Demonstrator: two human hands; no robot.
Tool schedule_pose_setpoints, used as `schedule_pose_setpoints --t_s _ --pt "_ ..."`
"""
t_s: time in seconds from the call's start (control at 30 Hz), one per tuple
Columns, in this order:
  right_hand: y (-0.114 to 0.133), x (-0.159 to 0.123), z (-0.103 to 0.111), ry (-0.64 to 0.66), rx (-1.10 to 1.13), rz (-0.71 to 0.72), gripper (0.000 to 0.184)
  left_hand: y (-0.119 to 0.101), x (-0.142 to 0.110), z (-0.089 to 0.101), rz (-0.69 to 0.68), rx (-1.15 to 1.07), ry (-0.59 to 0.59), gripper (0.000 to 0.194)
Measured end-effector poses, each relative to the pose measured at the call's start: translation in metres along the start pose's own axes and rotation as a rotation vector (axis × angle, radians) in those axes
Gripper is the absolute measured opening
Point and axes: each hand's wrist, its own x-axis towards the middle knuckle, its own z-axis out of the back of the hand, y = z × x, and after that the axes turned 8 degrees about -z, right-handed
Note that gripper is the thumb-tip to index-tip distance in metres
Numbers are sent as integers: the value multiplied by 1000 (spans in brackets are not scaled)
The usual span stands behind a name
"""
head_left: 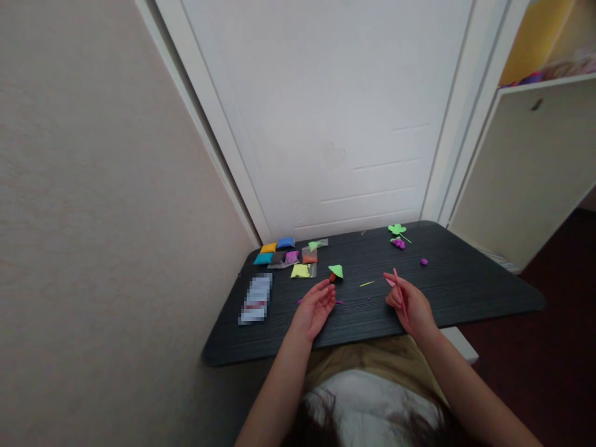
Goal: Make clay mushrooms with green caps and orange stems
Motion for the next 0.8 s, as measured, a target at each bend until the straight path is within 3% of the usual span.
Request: schedule_pose_setpoints --t_s 0.17,0.3,0.43,0.53,0.63,0.8 --pt "-5 0 -5 -149 -126 109 44 0 -2 -3 -17 26 -36 26" --pt "-1 -3 -4 -193 -85 145 24 0 -3 -6 -32 50 -36 26" --pt "9 -16 -13 -24 90 -12 23 -2 -8 -15 -26 113 -44 26" --pt "21 -33 -32 89 108 -32 23 -10 -21 -35 -52 158 -4 27" --pt "40 -55 -55 159 31 67 15 -27 -45 -69 -112 212 114 23" --pt "78 -98 -86 412 -128 343 28 -56 -97 -120 -256 442 252 22"
